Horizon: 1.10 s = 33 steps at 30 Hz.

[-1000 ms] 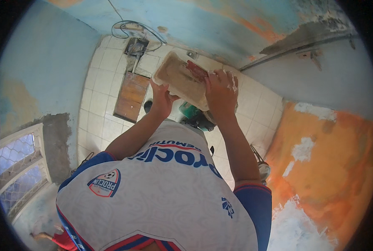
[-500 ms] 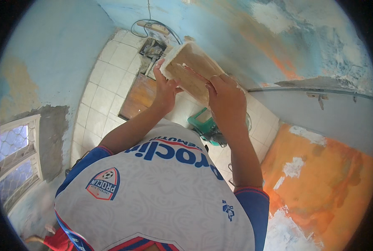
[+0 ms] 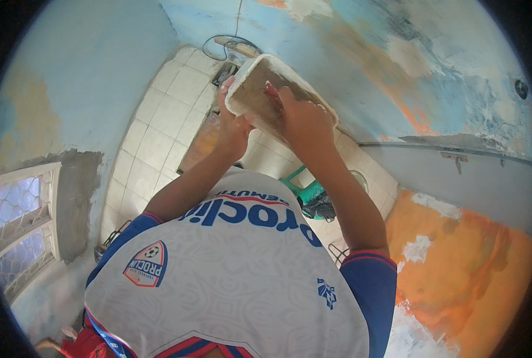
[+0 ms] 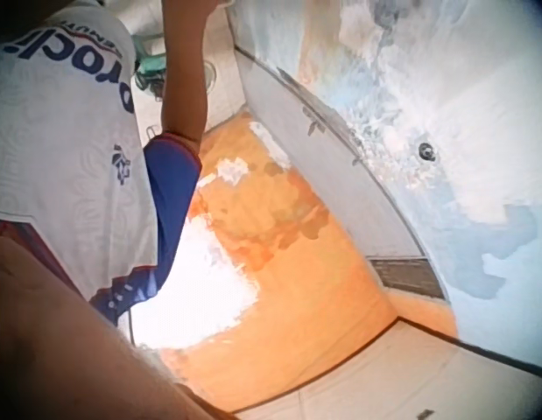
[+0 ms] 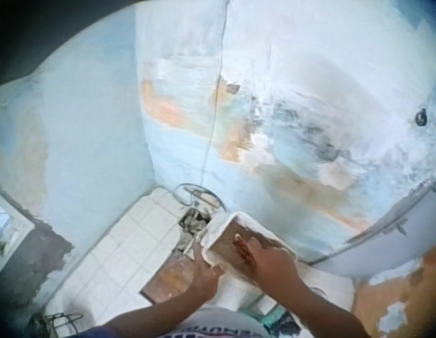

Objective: The person applies plaster to a ceiling using a spreader, taking more plaster from a container and occasionally dipping a hand into a bucket.

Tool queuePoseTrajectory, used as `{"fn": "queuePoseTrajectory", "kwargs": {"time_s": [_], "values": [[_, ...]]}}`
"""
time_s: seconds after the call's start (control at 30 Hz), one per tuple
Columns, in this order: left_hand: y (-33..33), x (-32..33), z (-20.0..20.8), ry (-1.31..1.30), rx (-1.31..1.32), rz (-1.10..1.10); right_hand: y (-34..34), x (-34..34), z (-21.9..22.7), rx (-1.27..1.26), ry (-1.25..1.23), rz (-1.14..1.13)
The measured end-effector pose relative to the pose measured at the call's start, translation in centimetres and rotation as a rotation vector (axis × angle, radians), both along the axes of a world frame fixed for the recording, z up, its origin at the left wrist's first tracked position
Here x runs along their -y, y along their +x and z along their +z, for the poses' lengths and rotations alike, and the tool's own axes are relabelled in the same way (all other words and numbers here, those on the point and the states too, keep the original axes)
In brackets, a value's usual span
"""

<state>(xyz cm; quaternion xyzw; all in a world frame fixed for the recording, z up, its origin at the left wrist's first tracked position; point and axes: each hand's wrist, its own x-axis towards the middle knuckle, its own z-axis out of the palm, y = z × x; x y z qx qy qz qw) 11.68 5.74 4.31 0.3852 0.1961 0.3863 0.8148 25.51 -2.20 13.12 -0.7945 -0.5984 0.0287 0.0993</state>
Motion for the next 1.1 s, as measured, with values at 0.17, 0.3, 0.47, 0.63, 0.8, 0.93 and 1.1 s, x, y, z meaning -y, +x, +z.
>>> {"fn": "queuePoseTrajectory", "kwargs": {"time_s": [0.17, 0.3, 0.47, 0.63, 0.8, 0.93, 1.1], "values": [[-0.8, -1.2, -0.5, 0.091, 0.009, 0.053, -0.8, -0.8, -0.3, -0.013, 0.079, -0.024], [-1.4, -1.5, -0.9, 0.094, -0.009, 0.08, -1.3, -1.0, -0.4, -0.036, 0.16, -0.046], [-2.5, -1.3, -1.1, -0.016, -0.055, 0.089, -2.0, -0.3, 1.0, -0.194, 0.227, -0.052], [-2.9, -0.6, -2.0, 0.137, -0.128, 0.074, -2.0, -0.5, -2.7, -0.2, 0.062, 0.002], [-3.7, 0.1, -1.3, -0.004, -0.057, 0.037, -1.8, 0.9, -1.4, -0.38, 0.186, 0.032], [-3.5, 0.5, -1.9, 0.073, -0.019, 0.023, -3.1, 1.4, -2.7, -0.357, 0.208, -0.011], [-3.6, 0.8, -2.0, 0.078, -0.056, 0.026, -3.7, 1.9, -2.2, -0.202, 0.237, -0.029]]}}
